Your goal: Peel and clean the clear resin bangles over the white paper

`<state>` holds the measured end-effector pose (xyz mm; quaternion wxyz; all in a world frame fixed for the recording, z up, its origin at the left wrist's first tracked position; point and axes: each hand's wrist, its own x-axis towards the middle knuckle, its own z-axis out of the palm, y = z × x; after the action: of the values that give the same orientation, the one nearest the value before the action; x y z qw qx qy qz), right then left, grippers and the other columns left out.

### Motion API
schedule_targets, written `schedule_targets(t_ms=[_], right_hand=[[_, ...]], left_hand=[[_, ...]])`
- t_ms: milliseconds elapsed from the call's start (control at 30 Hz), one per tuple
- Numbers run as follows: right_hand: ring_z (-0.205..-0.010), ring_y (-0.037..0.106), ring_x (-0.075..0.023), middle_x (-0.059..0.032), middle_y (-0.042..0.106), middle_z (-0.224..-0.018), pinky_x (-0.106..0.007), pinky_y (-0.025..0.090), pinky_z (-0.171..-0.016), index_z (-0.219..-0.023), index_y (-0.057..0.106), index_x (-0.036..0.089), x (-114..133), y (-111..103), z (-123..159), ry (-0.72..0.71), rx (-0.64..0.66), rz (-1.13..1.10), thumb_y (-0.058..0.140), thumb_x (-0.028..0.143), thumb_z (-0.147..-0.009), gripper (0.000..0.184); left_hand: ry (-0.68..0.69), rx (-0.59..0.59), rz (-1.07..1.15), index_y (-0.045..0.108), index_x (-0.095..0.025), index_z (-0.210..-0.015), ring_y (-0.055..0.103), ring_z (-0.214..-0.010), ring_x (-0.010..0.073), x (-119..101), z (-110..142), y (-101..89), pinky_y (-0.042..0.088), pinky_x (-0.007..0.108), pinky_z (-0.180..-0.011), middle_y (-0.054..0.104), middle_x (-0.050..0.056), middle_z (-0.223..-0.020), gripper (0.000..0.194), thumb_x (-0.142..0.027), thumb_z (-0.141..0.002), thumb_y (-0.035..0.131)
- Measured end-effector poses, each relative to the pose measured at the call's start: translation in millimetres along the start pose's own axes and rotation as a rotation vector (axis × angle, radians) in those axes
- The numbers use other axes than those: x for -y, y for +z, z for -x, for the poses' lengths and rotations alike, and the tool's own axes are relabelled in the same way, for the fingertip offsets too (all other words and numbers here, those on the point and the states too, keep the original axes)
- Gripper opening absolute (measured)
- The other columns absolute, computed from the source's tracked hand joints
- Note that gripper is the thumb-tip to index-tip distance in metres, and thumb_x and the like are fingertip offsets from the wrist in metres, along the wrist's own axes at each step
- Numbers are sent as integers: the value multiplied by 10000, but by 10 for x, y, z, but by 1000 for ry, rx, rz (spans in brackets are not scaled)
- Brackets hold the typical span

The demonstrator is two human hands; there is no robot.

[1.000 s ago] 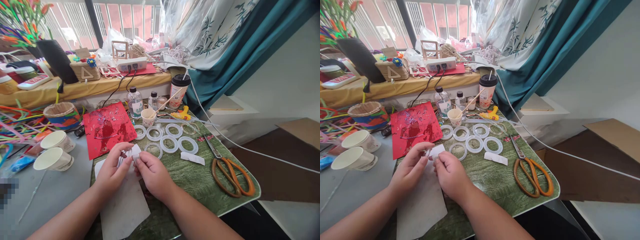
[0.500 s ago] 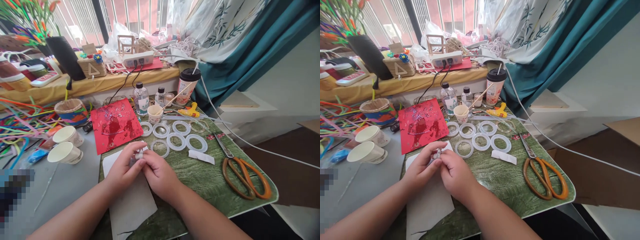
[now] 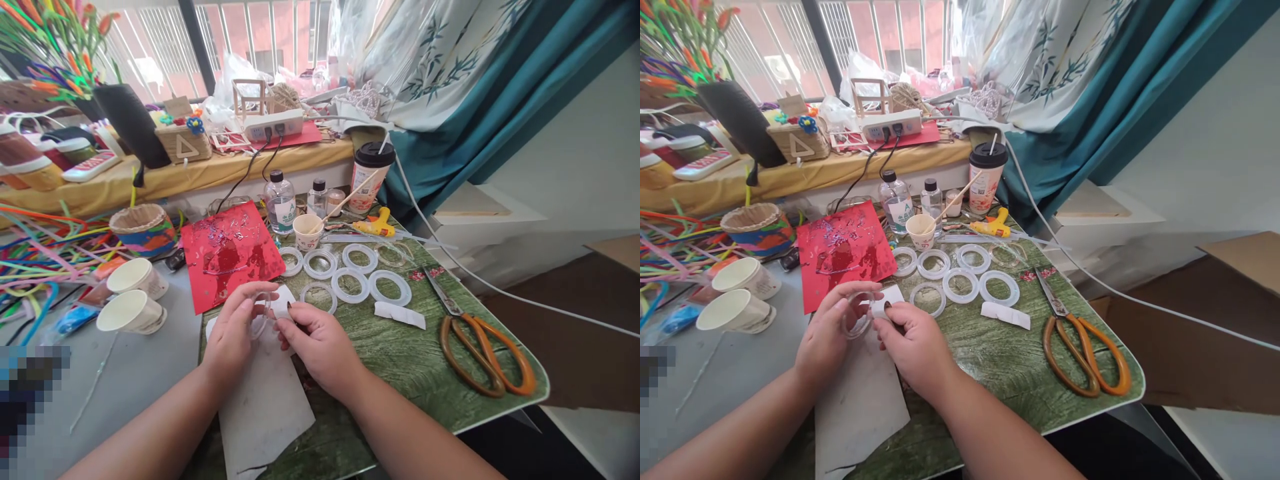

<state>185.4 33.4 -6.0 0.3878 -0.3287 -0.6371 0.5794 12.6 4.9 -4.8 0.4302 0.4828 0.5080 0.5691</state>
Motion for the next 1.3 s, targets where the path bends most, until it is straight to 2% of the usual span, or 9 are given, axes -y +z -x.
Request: schedule_targets(t_ms=[200, 300, 500, 633, 833, 1000, 1100, 1200, 1300], right_hand=[[-723, 536, -155, 13, 548, -733, -294, 416, -681, -672, 599, 202, 9, -20, 3, -34, -14, 31, 613, 322, -1020, 368], [-747, 528, -151, 14, 522, -765, -287, 425, -699, -655, 564, 200, 17, -10, 5, -94, -55, 63, 627, 282, -1009, 369], [-1056, 628, -193, -54, 610, -1084, -334, 508, -957, -784, 700, 208, 3, 6, 19, -166, -54, 50, 638, 228, -1013, 238], [-1212, 606, -221, -88, 582, -1283, -387, 489, -1081, -853, 758, 213, -13, -2, 18, -198, -77, 124, 655, 222, -1019, 195], [-1168, 647, -209, -85, 614, -1287, -394, 523, -1064, -905, 769, 229, -14, -27, 6, -259, -38, 154, 663, 169, -1013, 162], [-1419, 538, -262, -136, 560, -1485, -430, 444, -1184, -981, 722, 205, -25, -10, 19, -249, 54, 206, 631, 83, -982, 153], [-1193, 657, -237, -116, 695, -1237, -379, 525, -1026, -907, 691, 210, -35, 16, 14, -230, 8, 228, 574, 111, -1028, 195], [-891, 655, -197, -57, 689, -942, -315, 525, -818, -846, 660, 213, -24, 21, 6, -200, -33, 243, 566, 161, -1053, 233], [-958, 662, -197, -64, 700, -1001, -309, 515, -870, -880, 661, 210, 2, 8, 6, -227, -17, 220, 547, 191, -1072, 224]], left_hand=[[251, 152, -338, 739, -244, -1065, 687, -1115, 245, -57, -43, -65, 540, 366, -980, 736, 71, -1131, 119, -237, -988, 648], [301, 185, -419, 741, -255, -1057, 704, -1122, 223, -80, -47, -37, 540, 357, -1008, 751, 62, -1141, 145, -192, -1007, 621], [357, 187, -464, 723, -256, -1049, 714, -1097, 203, -106, -32, -18, 554, 335, -982, 745, 58, -1150, 177, -145, -1011, 590], [353, 194, -474, 718, -248, -1009, 712, -1087, 208, -120, -47, -12, 555, 338, -974, 749, 58, -1119, 168, -151, -1013, 580], [294, 154, -438, 707, -235, -937, 705, -1052, 227, -100, -57, 2, 564, 346, -929, 732, 65, -1053, 144, -206, -1017, 590], [246, 65, -442, 700, -242, -977, 677, -1138, 242, -42, -70, -20, 538, 380, -995, 717, 78, -1122, 117, -266, -1029, 598], [236, 60, -476, 715, -248, -959, 675, -1156, 244, -25, -81, -34, 529, 392, -1022, 719, 73, -1140, 114, -263, -1014, 617], [238, 110, -489, 752, -254, -993, 689, -1150, 250, -41, -87, -37, 541, 399, -1023, 729, 75, -1148, 101, -265, -992, 652], [237, 155, -511, 779, -261, -1020, 693, -1154, 259, -67, -86, -31, 553, 399, -1013, 735, 83, -1160, 132, -288, -995, 652]])
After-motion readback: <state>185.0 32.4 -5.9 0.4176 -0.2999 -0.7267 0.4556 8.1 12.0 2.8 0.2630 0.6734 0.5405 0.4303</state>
